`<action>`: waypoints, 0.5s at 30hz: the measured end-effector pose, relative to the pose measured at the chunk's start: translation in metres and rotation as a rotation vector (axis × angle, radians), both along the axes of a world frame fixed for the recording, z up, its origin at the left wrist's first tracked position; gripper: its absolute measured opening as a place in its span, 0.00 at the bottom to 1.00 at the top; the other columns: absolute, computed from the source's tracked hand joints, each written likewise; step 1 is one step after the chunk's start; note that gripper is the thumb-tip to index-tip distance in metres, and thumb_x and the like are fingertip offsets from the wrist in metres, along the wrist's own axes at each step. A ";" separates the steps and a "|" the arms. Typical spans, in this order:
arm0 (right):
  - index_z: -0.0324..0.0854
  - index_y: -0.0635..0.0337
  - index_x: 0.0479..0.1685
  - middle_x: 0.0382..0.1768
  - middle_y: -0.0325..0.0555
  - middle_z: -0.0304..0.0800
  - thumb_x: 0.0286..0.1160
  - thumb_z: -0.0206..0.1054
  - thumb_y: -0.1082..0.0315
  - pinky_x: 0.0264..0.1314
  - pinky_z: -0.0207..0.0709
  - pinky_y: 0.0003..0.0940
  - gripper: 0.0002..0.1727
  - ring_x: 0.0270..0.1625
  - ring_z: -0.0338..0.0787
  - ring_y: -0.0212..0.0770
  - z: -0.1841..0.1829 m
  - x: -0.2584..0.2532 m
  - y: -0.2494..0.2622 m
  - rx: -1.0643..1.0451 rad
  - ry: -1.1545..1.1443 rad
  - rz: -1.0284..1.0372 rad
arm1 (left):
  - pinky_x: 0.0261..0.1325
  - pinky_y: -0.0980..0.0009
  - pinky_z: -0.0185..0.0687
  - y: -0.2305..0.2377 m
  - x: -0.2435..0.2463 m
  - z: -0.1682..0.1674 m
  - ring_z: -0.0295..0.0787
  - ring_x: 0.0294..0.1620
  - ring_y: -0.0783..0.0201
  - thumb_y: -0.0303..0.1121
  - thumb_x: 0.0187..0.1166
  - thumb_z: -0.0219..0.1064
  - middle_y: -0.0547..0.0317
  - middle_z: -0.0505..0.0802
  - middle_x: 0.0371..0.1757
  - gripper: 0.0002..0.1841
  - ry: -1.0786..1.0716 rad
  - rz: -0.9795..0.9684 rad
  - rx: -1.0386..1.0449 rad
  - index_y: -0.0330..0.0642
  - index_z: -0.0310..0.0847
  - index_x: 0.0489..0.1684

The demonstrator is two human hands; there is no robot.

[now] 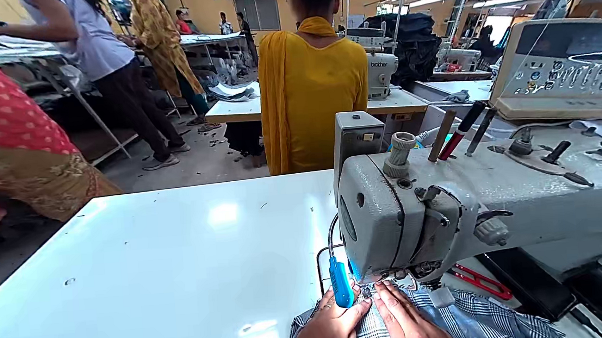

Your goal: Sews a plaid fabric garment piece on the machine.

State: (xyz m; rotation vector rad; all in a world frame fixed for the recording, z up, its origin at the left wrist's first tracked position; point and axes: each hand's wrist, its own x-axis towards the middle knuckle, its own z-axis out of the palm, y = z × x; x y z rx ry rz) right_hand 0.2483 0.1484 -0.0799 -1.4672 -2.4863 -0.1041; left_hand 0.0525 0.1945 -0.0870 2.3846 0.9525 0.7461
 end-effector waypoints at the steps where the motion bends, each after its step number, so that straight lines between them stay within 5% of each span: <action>1: 0.79 0.79 0.69 0.75 0.66 0.81 0.77 0.56 0.82 0.73 0.79 0.40 0.21 0.75 0.85 0.58 -0.001 0.000 0.000 0.007 0.001 0.000 | 0.81 0.42 0.69 0.000 0.000 -0.001 0.81 0.76 0.35 0.16 0.74 0.55 0.33 0.88 0.70 0.22 -0.002 0.001 0.012 0.33 0.88 0.64; 15: 0.82 0.76 0.66 0.71 0.63 0.86 0.77 0.58 0.81 0.72 0.80 0.41 0.20 0.72 0.88 0.56 -0.002 -0.002 -0.002 0.053 -0.018 -0.023 | 0.77 0.39 0.72 -0.003 -0.002 0.003 0.78 0.76 0.27 0.18 0.76 0.57 0.28 0.85 0.72 0.22 0.049 0.010 0.003 0.35 0.88 0.66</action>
